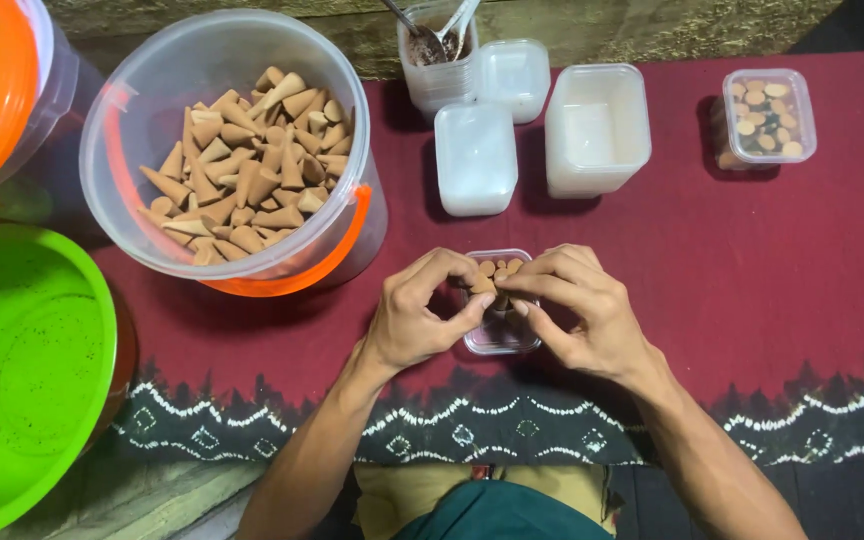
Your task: The person scoops small, brown, cone-shaped objects from a large bucket and places them into a small, clear plastic container. They repeat this process, filling the container with the objects.
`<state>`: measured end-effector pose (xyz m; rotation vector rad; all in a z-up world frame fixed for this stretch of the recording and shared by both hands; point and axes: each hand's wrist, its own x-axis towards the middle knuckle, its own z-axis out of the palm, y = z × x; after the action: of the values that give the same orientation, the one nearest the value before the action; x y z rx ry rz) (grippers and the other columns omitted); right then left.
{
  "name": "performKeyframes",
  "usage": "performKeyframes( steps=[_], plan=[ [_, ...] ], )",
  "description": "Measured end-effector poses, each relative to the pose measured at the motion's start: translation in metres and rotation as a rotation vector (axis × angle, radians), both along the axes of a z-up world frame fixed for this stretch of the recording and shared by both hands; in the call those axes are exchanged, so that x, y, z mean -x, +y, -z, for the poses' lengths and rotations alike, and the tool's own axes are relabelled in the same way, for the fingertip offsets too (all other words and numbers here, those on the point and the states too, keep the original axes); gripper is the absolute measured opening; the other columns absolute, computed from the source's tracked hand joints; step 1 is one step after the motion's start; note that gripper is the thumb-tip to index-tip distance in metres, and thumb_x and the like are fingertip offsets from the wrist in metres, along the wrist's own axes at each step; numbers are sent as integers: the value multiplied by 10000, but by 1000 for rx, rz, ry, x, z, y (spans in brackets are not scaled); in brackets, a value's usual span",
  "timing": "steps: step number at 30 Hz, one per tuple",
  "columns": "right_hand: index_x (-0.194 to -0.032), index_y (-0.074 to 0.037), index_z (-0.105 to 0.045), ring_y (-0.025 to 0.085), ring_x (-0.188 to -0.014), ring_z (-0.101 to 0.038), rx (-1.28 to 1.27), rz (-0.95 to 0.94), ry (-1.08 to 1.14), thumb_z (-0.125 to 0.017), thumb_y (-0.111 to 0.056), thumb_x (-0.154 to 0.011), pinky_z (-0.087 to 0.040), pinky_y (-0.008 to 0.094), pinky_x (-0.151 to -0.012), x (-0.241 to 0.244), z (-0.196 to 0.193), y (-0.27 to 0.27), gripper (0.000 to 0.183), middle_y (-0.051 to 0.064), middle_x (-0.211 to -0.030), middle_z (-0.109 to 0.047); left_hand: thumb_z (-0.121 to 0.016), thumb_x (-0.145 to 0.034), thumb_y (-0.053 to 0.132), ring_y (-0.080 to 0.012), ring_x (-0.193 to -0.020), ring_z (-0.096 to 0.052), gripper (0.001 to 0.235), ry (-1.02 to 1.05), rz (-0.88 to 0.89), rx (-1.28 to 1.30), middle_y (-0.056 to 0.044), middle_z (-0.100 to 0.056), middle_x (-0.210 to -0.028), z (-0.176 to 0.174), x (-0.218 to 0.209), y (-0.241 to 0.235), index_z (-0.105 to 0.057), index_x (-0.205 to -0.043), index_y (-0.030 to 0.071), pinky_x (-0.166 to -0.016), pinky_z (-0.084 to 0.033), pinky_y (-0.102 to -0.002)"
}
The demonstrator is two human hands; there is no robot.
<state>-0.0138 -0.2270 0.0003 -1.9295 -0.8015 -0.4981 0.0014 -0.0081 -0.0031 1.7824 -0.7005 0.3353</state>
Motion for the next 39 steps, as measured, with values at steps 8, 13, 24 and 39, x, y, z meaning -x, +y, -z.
performKeyframes(
  steps=[8,13,24,39],
  plan=[
    [-1024,-50,-788,348,-905,-685,89,188,5,-734,-80,-919,-523,480,-901,-5,22,-14,122,131,-942,-733,-791,-874,121,-292,-803,-719,168,-79,64,-43,-108,-742,-908,-13,0,-1,-745,-1031,83,-736,-605,-395],
    [-1074,-35,-776,369,-967,-675,126,235,100,-729,-32,-957,-508,470,-925,-3,19,-19,126,147,-1002,-727,-798,-896,159,-329,-822,-688,154,-96,155,-82,-124,-722,-939,-4,0,4,-745,-1020,84,-770,-581,-440],
    [-1067,-74,-800,318,-932,-679,127,248,96,-735,-42,-977,-511,418,-876,-6,20,-16,115,107,-978,-725,-777,-862,191,-248,-996,-647,138,-218,165,-342,-8,-720,-976,24,-4,5,-708,-978,160,-921,-451,-401],
    [-1065,-87,-785,330,-947,-680,169,217,115,-740,-101,-999,-501,429,-873,-6,24,-14,81,110,-997,-723,-810,-801,163,-220,-1022,-572,193,-360,163,-492,17,-666,-920,45,-11,-9,-657,-919,174,-961,-391,-415]
  ],
)
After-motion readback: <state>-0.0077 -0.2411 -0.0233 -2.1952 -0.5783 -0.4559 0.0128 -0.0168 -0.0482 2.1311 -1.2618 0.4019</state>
